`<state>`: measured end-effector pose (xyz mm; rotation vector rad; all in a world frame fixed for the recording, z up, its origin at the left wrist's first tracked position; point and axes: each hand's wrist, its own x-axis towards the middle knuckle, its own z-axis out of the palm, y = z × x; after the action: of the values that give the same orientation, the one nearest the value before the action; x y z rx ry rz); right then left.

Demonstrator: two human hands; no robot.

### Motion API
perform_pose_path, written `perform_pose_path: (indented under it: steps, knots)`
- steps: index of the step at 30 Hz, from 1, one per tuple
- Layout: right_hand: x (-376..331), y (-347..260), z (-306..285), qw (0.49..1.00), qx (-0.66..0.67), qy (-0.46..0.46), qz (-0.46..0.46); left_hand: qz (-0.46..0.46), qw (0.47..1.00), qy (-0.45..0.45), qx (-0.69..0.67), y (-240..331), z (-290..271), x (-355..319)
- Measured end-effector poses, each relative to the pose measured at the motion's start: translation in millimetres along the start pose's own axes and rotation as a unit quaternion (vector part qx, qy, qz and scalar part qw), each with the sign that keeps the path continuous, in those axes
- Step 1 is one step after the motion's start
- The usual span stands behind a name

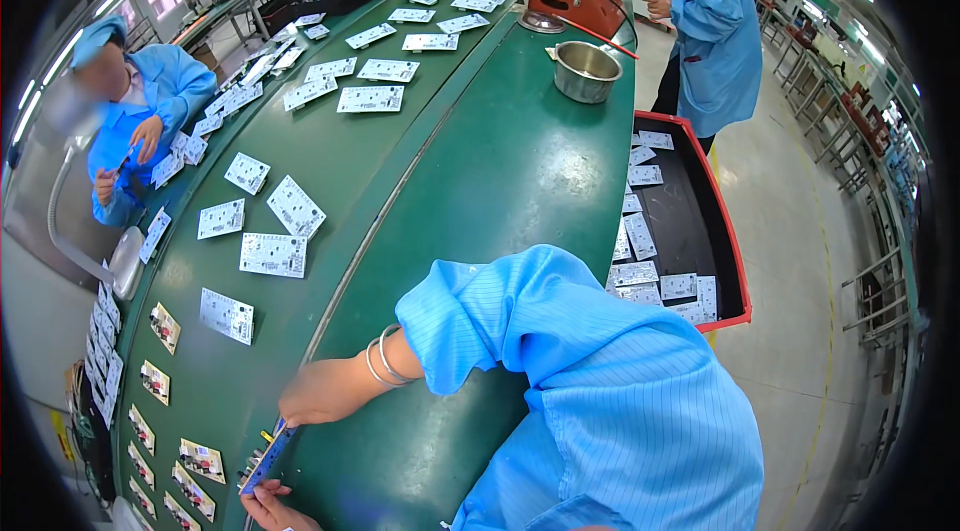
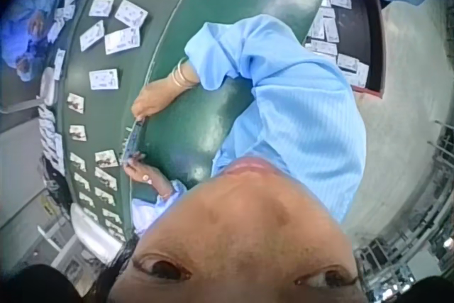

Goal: Inspecting and organizing printed circuit boards on an assembly line.

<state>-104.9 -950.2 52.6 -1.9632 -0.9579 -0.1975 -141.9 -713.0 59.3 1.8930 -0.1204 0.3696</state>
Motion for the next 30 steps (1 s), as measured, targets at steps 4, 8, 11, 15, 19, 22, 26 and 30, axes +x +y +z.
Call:
perform_pose_path:
  steps: [4, 8, 11, 15, 19, 22, 26, 30]
  knots:
    - [-0.5, 6.7, 5.5, 0.999, -0.001, 0.040, -0.025, 0.000, 1.000, 0.006, 0.015, 4.4, 1.2, -0.3]
    - [-1.6, 3.4, 1.1, 0.998, 0.064, 0.027, 0.008, -0.018, 1.000, 0.008, 0.007, 10.3, 2.8, -2.6]
    - [1.6, 11.5, 9.0, 0.994, 0.102, 0.042, -0.001, -0.010, 1.000, 0.022, 0.016, 7.2, -1.1, -3.8]
    - [8.8, 1.6, 8.5, 0.951, 0.265, -0.005, 0.158, -0.086, 0.985, 0.132, -0.074, -22.3, 6.4, 3.8]
    - [27.4, 2.6, 14.2, 0.861, 0.430, 0.092, 0.257, -0.057, 0.986, 0.043, -0.151, -27.0, 5.1, 15.8]
    - [70.4, 9.1, 24.1, 0.830, 0.438, 0.098, 0.331, -0.068, 0.974, 0.016, -0.215, -15.4, 2.2, 15.8]
    - [119.5, 29.0, 46.2, 0.804, 0.457, 0.106, 0.366, -0.083, 0.978, -0.003, -0.192, -4.5, -3.9, 7.7]
    - [144.6, 52.5, 57.4, 0.816, 0.432, 0.064, 0.379, -0.079, 0.979, -0.018, -0.186, -1.5, -2.1, 4.0]
